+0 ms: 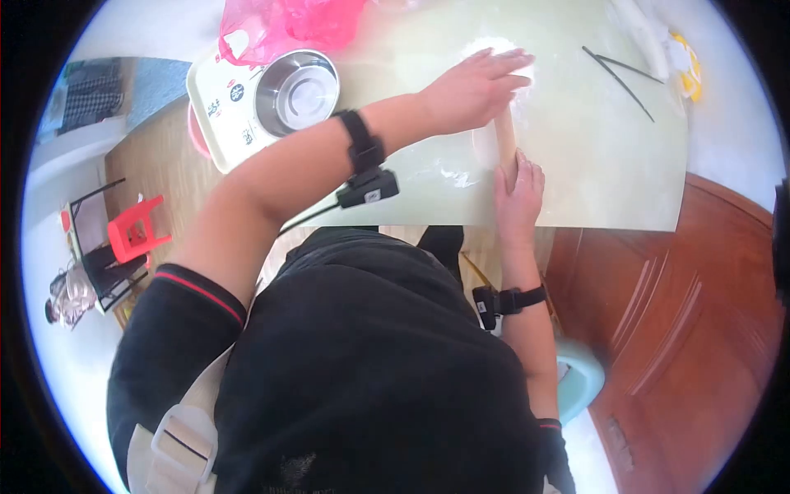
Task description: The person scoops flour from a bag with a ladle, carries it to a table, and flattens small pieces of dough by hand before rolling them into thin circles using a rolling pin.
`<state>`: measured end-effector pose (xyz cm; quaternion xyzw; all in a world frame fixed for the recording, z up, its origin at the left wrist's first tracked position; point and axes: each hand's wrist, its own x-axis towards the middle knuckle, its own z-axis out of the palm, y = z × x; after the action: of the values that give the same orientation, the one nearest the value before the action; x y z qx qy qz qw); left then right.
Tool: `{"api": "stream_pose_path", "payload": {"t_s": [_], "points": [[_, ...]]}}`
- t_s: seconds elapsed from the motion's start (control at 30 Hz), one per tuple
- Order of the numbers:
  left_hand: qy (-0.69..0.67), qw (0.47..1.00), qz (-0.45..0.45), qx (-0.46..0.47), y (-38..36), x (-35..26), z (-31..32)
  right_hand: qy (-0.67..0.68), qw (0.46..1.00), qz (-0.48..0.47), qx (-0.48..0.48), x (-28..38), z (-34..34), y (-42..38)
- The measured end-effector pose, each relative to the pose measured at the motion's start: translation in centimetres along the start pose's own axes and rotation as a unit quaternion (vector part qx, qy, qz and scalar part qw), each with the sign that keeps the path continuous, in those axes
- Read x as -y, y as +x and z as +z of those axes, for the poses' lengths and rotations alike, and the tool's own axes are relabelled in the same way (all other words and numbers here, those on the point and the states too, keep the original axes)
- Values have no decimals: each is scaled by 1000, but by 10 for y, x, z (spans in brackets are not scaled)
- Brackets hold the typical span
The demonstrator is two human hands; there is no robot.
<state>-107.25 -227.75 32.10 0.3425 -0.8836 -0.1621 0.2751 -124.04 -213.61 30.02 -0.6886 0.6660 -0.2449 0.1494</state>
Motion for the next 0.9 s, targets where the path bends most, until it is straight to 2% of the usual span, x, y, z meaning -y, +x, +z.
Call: {"api": "stream_pose_path", "payload": {"t_s": [0.03, 0.1, 0.2, 0.33, 0.4, 0.47, 0.53, 0.83, 0.9], "points": [[-9, 1000, 3, 2, 7, 2, 9, 0, 1000, 21, -14, 5, 5, -4], [66, 991, 98, 64, 19, 3, 28, -34, 999, 29, -25, 8, 20, -12], [111, 977, 152, 101, 28, 2, 61, -94, 992, 59, -54, 15, 21, -20], [175, 957, 170, 160, 32, 4, 83, -146, 975, 131, -101, 5, 18, -24], [227, 950, 161, 143, 31, 5, 86, -139, 972, 173, -75, 4, 24, -23], [219, 949, 153, 168, 28, 5, 78, -129, 969, 205, -53, 6, 29, -22], [43, 976, 147, 154, 22, 8, 69, -131, 965, 221, -49, 12, 33, -27], [79, 972, 119, 186, 3, -4, 30, -138, 967, 204, -66, 36, 42, -39], [76, 974, 130, 171, -2, 1, 35, -139, 967, 203, -65, 38, 45, -41]]}}
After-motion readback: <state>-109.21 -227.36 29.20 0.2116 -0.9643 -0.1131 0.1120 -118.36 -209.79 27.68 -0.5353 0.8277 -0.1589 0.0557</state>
